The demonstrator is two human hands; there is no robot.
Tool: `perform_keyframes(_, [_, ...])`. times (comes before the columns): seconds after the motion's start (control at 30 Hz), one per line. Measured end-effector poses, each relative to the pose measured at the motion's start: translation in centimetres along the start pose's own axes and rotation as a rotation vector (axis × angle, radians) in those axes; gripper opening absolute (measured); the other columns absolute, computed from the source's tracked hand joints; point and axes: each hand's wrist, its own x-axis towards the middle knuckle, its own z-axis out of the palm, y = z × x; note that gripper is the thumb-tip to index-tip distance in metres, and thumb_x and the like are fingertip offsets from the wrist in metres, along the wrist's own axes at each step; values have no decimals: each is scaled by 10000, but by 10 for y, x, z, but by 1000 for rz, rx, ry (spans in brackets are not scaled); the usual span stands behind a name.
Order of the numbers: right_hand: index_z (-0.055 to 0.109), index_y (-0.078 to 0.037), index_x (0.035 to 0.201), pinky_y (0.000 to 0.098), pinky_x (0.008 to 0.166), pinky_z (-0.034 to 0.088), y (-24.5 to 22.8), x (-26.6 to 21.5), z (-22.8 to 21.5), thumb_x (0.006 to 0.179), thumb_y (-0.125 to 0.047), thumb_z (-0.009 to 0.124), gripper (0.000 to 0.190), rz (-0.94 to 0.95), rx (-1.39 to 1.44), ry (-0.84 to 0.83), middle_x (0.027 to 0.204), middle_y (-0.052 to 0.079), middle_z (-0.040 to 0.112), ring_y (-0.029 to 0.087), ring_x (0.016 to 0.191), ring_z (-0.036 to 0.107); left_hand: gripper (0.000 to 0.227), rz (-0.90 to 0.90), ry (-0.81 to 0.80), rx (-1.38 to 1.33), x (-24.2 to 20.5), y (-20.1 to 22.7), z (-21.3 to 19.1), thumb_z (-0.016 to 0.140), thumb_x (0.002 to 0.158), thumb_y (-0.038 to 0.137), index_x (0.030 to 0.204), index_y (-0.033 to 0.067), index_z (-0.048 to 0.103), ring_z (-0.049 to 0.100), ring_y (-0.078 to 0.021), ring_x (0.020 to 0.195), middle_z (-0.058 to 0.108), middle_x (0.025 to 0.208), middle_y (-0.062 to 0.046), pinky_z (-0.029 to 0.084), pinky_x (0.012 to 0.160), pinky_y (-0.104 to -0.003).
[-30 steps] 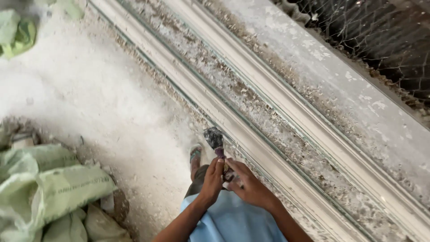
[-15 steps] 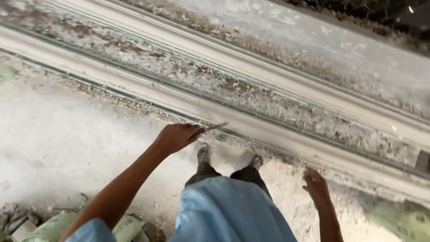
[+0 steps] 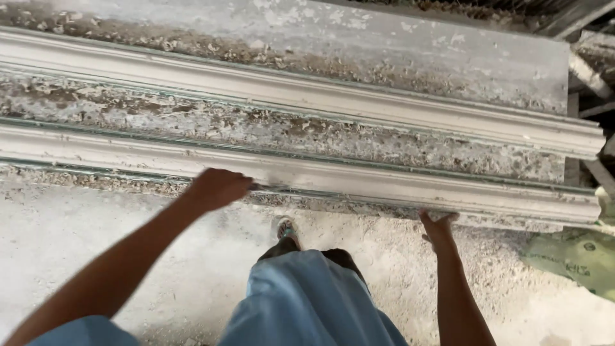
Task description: Scraping excess material from decorative gypsum mouldings using a scraper tool.
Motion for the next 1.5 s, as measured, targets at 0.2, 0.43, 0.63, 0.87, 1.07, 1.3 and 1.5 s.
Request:
perform_keyframes(0.2, [-304,56,1608,447,1117,516,5,11,4,843,-448,746,1393,-40,-192,100,1602,378,424,448,1406,568,324,31,-79,-130,-10,24,-39,441,1106,414,1176,175,648,679,-193,616,746,876,-65,570,533,-345])
perform_keyframes(0.43, [-267,58,1542,457,1209,327,12,8,1,923,-446,789,1324,-214,-237,152,1658,391,100,483,1528,230,365,217,-19,-322,44,96,-43,451,1075,307,1420,257,560,724,-282,851,762,1123,-46,563,711,-420])
perform_keyframes(0.63, [-253,-28,1585,475,1157,386,9,-8,4,905,-476,757,1297,-118,-192,129,1665,342,165,466,1504,300,504,417,202,-122,47,77,-52,507,959,141,1457,220,509,720,-293,841,699,1209,-61,587,608,-430])
perform_keyframes(0.87, [-223,2,1605,432,1183,377,21,4,6,900,-458,777,1307,-202,-197,170,1614,360,331,442,1494,384,408,245,-75,62,44,55,-83,480,1033,310,1438,313,523,712,-246,746,693,921,-55,582,601,-407])
perform_keyframes(1.07, [-240,13,1577,430,1206,326,15,-11,10,910,-369,774,1273,-281,-99,166,1654,348,217,440,1527,288,339,121,-115,-318,106,128,-61,529,1047,377,1293,180,653,709,-273,672,698,747,-101,568,561,-415])
perform_keyframes(1.3, [-167,-55,1625,449,1226,312,-6,-44,13,915,-401,759,1217,-176,-130,187,1678,303,193,438,1542,263,346,324,-48,18,68,92,-81,402,1105,338,1412,312,560,692,-283,687,673,776,-87,554,597,-461])
perform_keyframes(1.5, [-186,-51,1633,468,1174,376,-7,-32,12,919,-399,725,1209,-177,-112,198,1597,346,335,472,1470,383,274,280,-95,-29,98,121,-73,421,1075,335,1285,256,577,688,-288,637,642,723,-100,561,558,-464])
